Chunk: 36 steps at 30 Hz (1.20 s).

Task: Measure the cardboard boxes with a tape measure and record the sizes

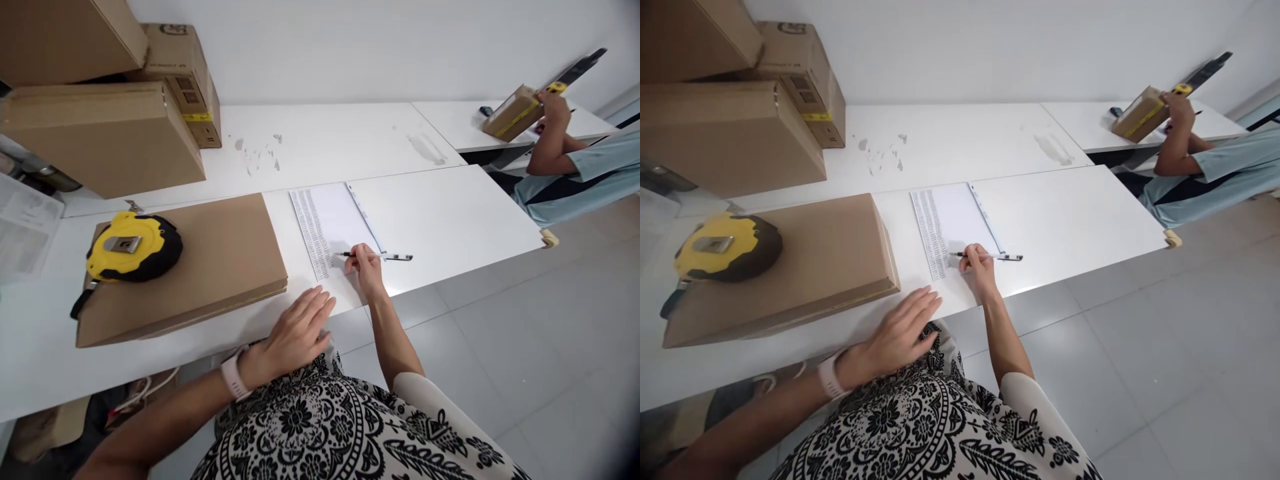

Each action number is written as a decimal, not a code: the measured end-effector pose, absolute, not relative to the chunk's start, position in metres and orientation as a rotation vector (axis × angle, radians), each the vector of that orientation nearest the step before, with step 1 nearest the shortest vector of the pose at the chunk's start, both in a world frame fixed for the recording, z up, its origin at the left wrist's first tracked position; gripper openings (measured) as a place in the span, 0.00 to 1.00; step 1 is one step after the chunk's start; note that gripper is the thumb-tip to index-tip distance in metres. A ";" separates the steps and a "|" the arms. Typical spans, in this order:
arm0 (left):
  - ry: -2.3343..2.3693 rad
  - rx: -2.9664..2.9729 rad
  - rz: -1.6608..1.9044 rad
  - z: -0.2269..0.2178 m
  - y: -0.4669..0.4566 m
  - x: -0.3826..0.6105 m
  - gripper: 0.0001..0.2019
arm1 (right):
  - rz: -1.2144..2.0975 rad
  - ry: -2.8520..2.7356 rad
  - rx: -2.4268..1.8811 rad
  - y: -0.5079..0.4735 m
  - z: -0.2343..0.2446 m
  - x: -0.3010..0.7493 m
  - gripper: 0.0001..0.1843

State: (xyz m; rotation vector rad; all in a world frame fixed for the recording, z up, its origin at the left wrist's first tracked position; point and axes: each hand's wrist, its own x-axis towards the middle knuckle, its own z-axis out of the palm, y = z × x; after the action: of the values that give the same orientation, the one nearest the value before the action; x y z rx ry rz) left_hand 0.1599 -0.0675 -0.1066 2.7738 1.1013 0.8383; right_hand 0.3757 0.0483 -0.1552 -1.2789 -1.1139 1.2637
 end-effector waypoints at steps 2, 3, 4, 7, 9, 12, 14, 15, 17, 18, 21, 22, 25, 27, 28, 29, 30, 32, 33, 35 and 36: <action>1.164 2.815 0.452 -0.138 -0.061 0.187 0.37 | 1.253 -1.167 -1.336 0.043 -0.157 0.368 0.25; 1.193 2.837 0.319 -0.150 -0.058 0.195 0.41 | 1.261 -1.188 -1.324 0.040 -0.158 0.366 0.26; 1.214 2.864 0.228 -0.160 -0.055 0.200 0.44 | 1.265 -1.200 -1.296 0.039 -0.159 0.364 0.25; 1.248 2.971 0.155 -0.175 -0.047 0.204 0.42 | 1.227 -1.252 -1.245 0.035 -0.163 0.366 0.20; 1.268 3.048 0.187 -0.176 -0.045 0.203 0.36 | 1.179 -1.323 -1.290 0.035 -0.167 0.369 0.16; 1.259 3.140 0.222 -0.171 -0.042 0.200 0.31 | 1.144 -1.425 -1.362 0.037 -0.172 0.373 0.18; 1.232 3.164 0.227 -0.169 -0.040 0.198 0.29 | 1.161 -1.456 -1.357 0.038 -0.173 0.373 0.17; 1.222 3.167 0.236 -0.168 -0.039 0.197 0.29 | 1.167 -1.460 -1.353 0.038 -0.173 0.372 0.17; 1.203 3.174 0.248 -0.169 -0.037 0.196 0.29 | 1.175 -1.439 -1.354 0.039 -0.173 0.370 0.19; 1.194 3.183 0.248 -0.169 -0.036 0.195 0.30 | 1.178 -1.412 -1.359 0.040 -0.172 0.369 0.19; 1.184 3.207 0.222 -0.170 -0.034 0.196 0.31 | 1.148 -1.350 -1.411 0.041 -0.173 0.366 0.16; 1.187 3.209 0.216 -0.170 -0.034 0.196 0.31 | 1.113 -1.359 -1.435 0.041 -0.173 0.366 0.16; 1.195 3.197 0.226 -0.172 -0.033 0.198 0.31 | 1.008 -1.462 -1.487 0.040 -0.175 0.365 0.16; 1.210 3.174 0.253 -0.175 -0.033 0.199 0.32 | 0.983 -1.526 -1.490 0.040 -0.175 0.365 0.16; 1.210 3.165 0.258 -0.176 -0.033 0.199 0.32 | 0.976 -1.545 -1.489 0.040 -0.175 0.366 0.15; 1.201 3.163 0.265 -0.177 -0.034 0.199 0.33 | 0.969 -1.557 -1.485 0.040 -0.175 0.366 0.15; 1.189 3.163 0.274 -0.177 -0.035 0.198 0.33 | 0.963 -1.565 -1.481 0.040 -0.175 0.366 0.15; 1.176 3.165 0.309 -0.175 -0.036 0.196 0.33 | 0.956 -1.577 -1.477 0.040 -0.175 0.366 0.15; 1.183 3.164 0.329 -0.174 -0.037 0.195 0.33 | 0.951 -1.583 -1.475 0.040 -0.175 0.366 0.14; 1.202 3.165 0.345 -0.173 -0.037 0.194 0.32 | 0.939 -1.594 -1.467 0.040 -0.174 0.365 0.14; 1.210 3.169 0.340 -0.173 -0.037 0.194 0.31 | 0.937 -1.599 -1.464 0.040 -0.173 0.364 0.14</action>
State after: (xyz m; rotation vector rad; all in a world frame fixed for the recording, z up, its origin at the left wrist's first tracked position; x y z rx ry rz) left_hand 0.1944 -0.0367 -0.1732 3.1691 1.2097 0.3402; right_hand 0.3644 0.0397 -0.1731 -1.4642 -1.5994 0.9365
